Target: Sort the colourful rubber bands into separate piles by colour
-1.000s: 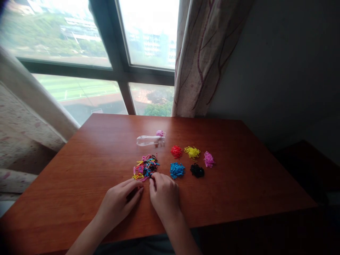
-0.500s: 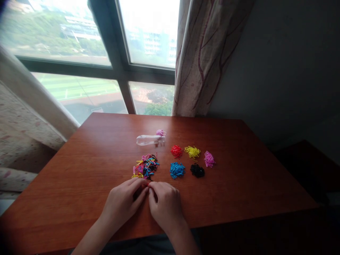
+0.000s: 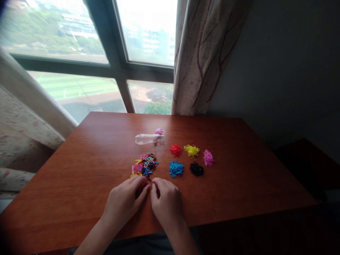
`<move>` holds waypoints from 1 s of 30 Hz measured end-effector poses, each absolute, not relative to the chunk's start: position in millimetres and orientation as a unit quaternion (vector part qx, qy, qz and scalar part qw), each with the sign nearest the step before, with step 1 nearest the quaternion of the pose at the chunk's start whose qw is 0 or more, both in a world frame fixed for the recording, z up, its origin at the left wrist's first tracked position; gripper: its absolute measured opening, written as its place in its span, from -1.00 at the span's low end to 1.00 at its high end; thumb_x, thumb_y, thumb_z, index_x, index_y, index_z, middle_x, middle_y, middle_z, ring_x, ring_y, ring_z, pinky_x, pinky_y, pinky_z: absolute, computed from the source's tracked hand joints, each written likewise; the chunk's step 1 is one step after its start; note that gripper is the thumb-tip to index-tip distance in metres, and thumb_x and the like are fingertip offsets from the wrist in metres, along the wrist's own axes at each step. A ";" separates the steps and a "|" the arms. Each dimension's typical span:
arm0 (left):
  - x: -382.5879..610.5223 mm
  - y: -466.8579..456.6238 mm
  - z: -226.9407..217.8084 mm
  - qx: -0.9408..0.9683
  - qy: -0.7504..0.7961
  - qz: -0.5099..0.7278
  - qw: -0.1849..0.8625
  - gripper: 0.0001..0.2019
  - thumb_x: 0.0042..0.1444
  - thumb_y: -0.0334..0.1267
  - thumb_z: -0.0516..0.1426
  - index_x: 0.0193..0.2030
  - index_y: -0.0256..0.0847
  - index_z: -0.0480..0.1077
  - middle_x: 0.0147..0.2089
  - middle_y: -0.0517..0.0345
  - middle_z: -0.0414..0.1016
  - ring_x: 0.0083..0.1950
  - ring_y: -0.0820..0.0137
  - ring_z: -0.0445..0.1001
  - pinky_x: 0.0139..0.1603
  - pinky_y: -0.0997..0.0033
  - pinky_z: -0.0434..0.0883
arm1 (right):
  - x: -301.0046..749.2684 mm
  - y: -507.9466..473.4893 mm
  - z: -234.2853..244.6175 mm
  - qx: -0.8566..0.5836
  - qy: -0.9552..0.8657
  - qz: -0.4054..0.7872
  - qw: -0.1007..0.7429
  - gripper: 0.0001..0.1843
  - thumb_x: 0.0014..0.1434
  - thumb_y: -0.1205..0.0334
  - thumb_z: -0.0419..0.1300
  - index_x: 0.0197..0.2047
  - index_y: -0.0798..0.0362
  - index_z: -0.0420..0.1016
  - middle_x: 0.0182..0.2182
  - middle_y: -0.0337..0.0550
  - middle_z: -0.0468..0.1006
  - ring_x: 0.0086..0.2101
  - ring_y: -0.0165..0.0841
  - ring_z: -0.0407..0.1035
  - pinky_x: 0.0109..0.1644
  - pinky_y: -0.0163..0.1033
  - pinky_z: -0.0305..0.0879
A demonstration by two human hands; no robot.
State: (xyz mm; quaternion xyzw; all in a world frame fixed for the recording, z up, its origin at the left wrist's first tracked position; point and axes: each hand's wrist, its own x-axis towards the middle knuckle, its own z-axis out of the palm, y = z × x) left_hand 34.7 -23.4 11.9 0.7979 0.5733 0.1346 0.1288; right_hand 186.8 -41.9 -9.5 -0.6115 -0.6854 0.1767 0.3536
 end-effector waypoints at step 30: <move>34.5 -6.1 32.9 0.808 0.542 0.202 0.109 -0.84 0.26 -0.25 0.02 -0.25 -0.13 0.41 -0.30 0.18 0.54 -0.34 0.40 0.49 -0.37 0.47 0.28 | 182.4 -36.6 -5.8 -0.651 -0.695 0.133 0.274 -0.87 0.23 0.36 0.13 -0.33 -0.03 0.44 -0.44 -0.27 0.55 -0.40 -0.39 0.43 -0.35 -0.33 0.07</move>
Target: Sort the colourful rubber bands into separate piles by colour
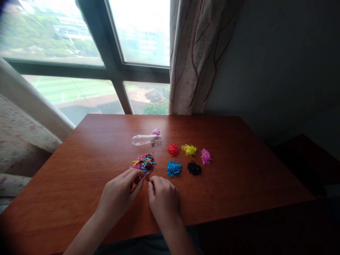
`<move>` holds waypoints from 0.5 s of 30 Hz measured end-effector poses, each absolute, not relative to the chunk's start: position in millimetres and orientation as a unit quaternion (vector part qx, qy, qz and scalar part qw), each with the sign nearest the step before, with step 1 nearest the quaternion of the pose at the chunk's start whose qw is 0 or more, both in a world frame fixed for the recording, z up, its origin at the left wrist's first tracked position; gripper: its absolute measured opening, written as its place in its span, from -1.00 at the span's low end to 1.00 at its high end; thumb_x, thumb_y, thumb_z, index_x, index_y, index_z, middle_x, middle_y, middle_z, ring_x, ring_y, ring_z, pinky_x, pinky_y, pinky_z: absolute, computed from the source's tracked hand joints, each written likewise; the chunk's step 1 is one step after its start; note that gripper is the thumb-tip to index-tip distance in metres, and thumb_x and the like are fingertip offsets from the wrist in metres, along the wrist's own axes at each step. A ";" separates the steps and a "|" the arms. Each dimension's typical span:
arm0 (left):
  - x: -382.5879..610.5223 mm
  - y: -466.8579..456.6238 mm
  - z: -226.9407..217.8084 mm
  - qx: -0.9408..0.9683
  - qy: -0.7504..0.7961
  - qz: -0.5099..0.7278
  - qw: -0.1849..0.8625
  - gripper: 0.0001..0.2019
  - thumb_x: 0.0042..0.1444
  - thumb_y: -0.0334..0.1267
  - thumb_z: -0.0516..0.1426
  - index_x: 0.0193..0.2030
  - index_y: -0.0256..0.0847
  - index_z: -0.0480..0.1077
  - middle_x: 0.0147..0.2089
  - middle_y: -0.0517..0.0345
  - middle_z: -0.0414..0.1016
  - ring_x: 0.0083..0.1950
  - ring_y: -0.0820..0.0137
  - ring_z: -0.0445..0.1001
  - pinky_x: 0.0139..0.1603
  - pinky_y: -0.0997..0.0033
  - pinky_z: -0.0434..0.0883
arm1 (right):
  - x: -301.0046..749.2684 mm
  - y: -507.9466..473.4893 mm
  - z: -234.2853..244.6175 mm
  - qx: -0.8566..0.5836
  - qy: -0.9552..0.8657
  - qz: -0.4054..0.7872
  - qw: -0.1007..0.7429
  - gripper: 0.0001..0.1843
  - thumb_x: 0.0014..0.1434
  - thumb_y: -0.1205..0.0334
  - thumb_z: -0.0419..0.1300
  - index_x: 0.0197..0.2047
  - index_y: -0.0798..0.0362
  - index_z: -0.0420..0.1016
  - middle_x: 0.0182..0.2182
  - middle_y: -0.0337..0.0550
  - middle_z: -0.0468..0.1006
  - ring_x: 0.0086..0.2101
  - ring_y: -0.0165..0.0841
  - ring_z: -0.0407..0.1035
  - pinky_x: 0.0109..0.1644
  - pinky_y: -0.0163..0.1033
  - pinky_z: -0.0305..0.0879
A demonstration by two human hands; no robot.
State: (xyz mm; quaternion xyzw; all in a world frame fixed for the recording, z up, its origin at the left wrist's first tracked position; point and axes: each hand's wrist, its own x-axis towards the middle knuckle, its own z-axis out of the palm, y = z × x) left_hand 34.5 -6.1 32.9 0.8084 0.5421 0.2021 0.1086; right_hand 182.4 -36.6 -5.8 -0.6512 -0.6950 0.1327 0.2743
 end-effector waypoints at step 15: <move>122.1 106.3 40.1 0.842 0.519 0.118 0.094 -0.81 0.21 -0.26 0.07 -0.19 -0.17 0.52 -0.24 0.02 0.60 -0.25 0.28 0.55 -0.30 0.41 0.30 | 184.5 -38.7 -7.3 -0.628 -0.695 0.167 0.308 -0.85 0.18 0.41 0.13 -0.33 -0.02 0.45 -0.42 -0.29 0.54 -0.37 -0.37 0.42 -0.30 -0.30 0.06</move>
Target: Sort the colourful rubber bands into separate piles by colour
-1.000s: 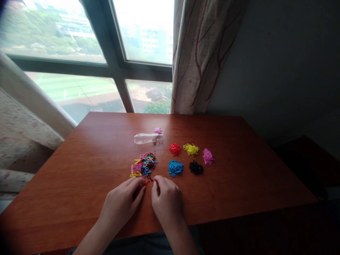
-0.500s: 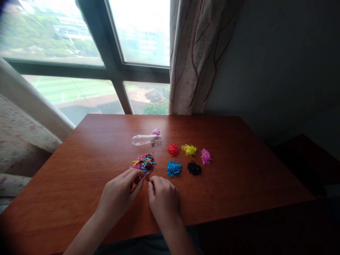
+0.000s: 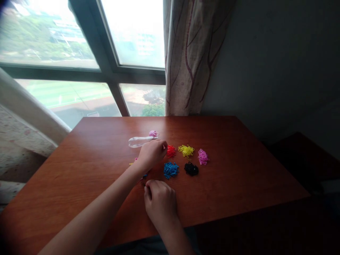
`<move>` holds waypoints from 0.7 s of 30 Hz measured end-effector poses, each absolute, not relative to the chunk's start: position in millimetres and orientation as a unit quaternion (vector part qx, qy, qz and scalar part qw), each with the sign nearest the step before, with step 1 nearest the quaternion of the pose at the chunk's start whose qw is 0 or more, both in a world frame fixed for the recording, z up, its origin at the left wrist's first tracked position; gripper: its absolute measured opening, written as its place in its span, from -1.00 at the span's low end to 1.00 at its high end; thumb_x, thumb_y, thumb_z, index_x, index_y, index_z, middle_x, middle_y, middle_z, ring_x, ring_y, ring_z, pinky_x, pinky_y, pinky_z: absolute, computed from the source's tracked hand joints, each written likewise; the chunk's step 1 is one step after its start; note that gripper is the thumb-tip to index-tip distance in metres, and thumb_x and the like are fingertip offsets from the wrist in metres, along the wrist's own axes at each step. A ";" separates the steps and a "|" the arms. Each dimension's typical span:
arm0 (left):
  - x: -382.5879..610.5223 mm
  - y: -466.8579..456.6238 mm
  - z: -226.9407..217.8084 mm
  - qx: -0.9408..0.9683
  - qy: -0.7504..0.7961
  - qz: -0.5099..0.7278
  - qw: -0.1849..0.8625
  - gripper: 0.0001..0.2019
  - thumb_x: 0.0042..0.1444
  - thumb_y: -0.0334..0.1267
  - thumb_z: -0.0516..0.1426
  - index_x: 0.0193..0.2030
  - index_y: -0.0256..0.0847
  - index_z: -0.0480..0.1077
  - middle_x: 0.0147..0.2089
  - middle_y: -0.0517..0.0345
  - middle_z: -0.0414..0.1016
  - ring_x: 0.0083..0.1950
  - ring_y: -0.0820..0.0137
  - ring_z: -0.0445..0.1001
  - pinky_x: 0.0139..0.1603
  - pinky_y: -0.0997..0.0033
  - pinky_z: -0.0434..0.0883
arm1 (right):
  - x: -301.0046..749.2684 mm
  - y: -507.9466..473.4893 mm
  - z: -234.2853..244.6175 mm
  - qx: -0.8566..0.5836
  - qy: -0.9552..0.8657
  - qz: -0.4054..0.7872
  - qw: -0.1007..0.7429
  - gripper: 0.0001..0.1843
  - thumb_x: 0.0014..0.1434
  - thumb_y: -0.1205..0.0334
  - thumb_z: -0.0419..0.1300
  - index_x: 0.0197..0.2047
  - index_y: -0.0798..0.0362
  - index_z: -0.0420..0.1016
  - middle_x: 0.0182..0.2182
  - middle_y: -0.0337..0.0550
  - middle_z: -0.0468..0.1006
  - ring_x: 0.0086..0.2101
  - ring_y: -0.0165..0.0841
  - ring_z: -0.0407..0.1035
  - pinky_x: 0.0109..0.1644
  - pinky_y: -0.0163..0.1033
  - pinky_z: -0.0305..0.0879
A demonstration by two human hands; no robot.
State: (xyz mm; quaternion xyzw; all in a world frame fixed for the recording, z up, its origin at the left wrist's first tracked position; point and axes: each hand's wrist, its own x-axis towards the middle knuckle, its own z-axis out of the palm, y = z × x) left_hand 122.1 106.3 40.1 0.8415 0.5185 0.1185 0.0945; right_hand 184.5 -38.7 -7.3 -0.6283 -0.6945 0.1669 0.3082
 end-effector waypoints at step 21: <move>23.2 -15.8 23.8 0.800 0.448 0.332 0.221 -0.86 0.25 -0.34 0.06 -0.17 -0.14 0.46 -0.34 0.23 0.53 -0.40 0.50 0.46 -0.35 0.56 0.35 | 190.7 -45.3 -9.6 -0.618 -0.647 0.230 0.383 -0.85 0.26 0.30 0.07 -0.31 0.01 0.45 -0.48 -0.26 0.49 -0.45 -0.39 0.37 -0.32 -0.36 0.14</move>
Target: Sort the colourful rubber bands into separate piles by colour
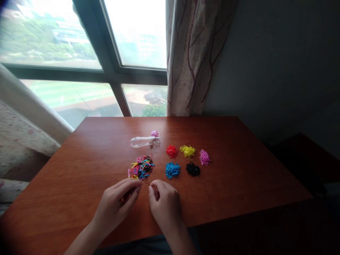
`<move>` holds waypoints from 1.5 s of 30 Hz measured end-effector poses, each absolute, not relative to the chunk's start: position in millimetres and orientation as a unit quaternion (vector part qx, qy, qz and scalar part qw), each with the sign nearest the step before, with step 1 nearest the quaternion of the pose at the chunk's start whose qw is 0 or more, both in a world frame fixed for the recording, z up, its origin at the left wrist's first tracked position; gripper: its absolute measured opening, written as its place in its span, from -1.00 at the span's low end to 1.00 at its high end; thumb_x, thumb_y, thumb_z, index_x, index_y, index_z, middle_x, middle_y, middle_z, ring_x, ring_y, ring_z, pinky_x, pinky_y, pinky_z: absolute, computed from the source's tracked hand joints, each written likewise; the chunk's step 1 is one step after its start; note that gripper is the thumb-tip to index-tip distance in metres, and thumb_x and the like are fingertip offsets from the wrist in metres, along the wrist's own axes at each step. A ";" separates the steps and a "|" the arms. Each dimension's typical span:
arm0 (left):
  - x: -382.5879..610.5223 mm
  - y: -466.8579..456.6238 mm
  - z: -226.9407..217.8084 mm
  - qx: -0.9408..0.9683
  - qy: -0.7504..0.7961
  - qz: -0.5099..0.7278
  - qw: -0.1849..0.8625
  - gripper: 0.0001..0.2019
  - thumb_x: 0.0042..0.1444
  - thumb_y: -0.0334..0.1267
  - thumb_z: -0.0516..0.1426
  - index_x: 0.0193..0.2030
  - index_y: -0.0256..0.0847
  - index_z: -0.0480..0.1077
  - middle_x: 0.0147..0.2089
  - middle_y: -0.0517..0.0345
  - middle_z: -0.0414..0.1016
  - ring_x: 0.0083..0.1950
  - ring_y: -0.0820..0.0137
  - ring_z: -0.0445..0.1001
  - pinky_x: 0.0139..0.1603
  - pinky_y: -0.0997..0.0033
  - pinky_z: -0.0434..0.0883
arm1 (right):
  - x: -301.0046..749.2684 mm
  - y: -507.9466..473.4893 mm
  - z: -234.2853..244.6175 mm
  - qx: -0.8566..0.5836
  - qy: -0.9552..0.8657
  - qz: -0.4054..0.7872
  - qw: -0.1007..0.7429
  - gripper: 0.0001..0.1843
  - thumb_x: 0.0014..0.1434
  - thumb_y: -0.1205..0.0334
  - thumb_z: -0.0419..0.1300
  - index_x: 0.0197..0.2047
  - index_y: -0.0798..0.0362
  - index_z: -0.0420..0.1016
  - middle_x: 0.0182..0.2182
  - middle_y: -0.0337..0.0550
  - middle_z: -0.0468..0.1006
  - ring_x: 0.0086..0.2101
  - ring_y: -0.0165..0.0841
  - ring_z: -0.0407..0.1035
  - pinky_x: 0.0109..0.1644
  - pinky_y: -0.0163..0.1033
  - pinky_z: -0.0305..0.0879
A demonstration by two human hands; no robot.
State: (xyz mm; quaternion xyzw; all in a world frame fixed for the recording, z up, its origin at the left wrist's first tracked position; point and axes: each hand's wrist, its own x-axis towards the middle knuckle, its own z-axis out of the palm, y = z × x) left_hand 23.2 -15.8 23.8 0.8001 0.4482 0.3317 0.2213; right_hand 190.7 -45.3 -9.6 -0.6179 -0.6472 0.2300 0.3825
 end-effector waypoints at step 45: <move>11.2 -24.9 3.0 0.830 0.470 0.249 0.167 -0.81 0.28 -0.30 0.00 -0.19 -0.13 0.45 -0.22 0.10 0.60 -0.26 0.36 0.59 -0.29 0.47 0.46 | 302.1 -51.4 -21.2 -0.753 -0.527 0.033 0.393 -0.58 0.26 -0.11 0.09 -0.27 0.07 0.56 -0.51 -0.13 0.55 -0.51 -0.33 0.42 -0.41 -0.32 0.27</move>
